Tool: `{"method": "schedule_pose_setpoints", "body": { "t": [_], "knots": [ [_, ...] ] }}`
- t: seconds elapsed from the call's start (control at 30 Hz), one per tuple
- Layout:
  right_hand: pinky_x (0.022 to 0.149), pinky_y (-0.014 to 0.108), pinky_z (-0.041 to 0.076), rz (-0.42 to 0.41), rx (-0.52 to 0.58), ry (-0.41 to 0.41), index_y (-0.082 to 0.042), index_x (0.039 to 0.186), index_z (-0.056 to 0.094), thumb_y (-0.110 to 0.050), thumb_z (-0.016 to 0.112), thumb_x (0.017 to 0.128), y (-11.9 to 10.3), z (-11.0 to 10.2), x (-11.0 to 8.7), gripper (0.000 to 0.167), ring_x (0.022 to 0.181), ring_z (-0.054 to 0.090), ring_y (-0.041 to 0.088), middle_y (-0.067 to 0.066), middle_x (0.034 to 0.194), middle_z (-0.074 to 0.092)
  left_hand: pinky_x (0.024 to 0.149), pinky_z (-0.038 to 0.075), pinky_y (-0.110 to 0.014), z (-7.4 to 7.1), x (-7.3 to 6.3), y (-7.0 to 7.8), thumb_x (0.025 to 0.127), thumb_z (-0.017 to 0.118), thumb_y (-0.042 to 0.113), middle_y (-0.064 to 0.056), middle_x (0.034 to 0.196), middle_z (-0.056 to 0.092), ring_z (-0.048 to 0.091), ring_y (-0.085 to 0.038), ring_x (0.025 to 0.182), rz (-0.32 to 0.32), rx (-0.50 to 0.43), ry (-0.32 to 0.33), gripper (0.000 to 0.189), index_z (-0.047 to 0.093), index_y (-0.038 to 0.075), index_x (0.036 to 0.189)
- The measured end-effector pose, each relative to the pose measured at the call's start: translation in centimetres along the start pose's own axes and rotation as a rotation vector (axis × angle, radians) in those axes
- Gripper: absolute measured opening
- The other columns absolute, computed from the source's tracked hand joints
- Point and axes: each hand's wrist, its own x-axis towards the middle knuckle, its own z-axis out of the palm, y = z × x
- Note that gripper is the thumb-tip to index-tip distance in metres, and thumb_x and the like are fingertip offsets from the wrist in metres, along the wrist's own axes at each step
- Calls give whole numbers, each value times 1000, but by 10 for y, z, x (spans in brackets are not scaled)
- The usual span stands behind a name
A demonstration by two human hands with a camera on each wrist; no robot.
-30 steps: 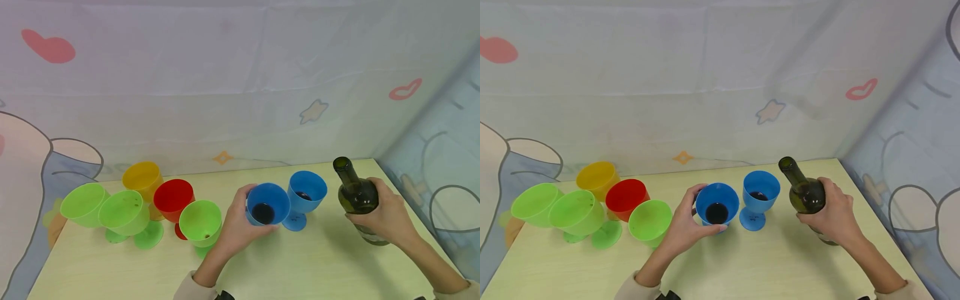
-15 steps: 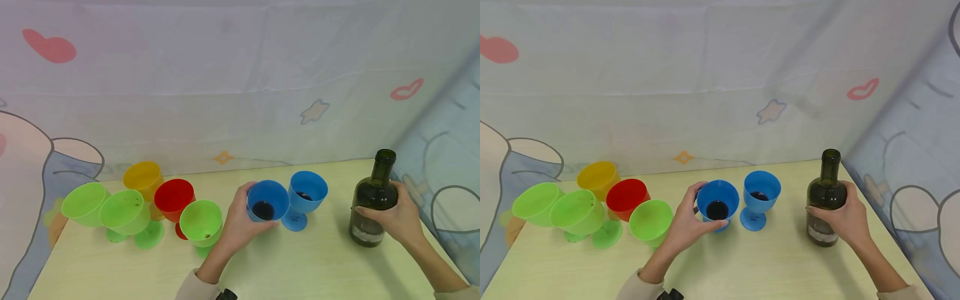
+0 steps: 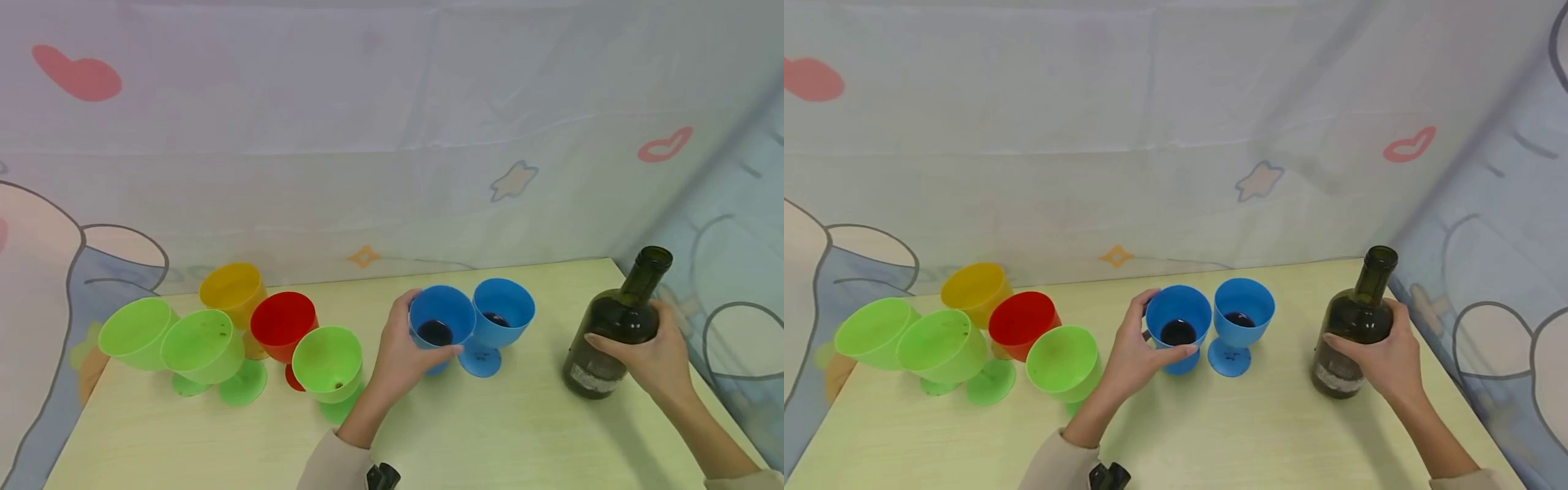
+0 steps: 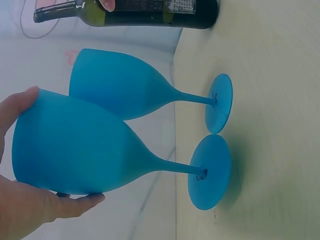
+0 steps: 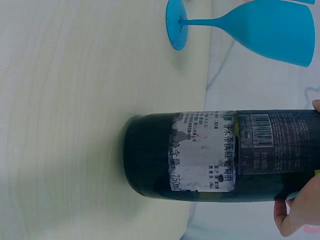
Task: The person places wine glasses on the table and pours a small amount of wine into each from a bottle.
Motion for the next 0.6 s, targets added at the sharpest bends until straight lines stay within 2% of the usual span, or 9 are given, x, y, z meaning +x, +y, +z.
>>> {"method": "schedule_pose_setpoints", "body": {
  "t": [0.13, 0.33, 0.43, 0.6],
  "knots": [
    [70, 29, 36, 5, -11, 22, 3, 132, 23, -25, 76, 74, 5, -2, -1, 84, 97, 44, 29, 20, 122, 37, 88, 42, -51, 1, 2, -3, 71, 78, 22, -13, 134, 40, 37, -33, 122, -23, 1, 4, 83, 30, 5, 137],
    [68, 22, 35, 8, 0, 10, 3, 130, 23, -24, 76, 74, 14, -6, -3, 81, 89, 41, 10, 16, 120, 38, 89, 41, -52, 3, 6, -8, 72, 77, 20, -14, 134, 40, 37, -34, 122, -33, -9, 4, 82, 30, 3, 136],
    [68, 22, 36, 22, 6, -3, 2, 129, 23, -25, 76, 75, 18, -8, -3, 80, 89, 43, 11, 17, 120, 39, 88, 42, -52, 3, 7, -10, 72, 78, 21, -13, 133, 41, 38, -34, 121, -35, -14, 3, 82, 30, 3, 136],
    [67, 23, 36, 27, -21, -15, 5, 130, 20, -26, 75, 76, 21, -10, -2, 83, 94, 44, 27, 22, 122, 38, 89, 42, -50, 5, 10, -13, 72, 77, 22, -12, 133, 42, 39, -32, 121, -49, -19, 3, 81, 31, 6, 137]
  ]
}}
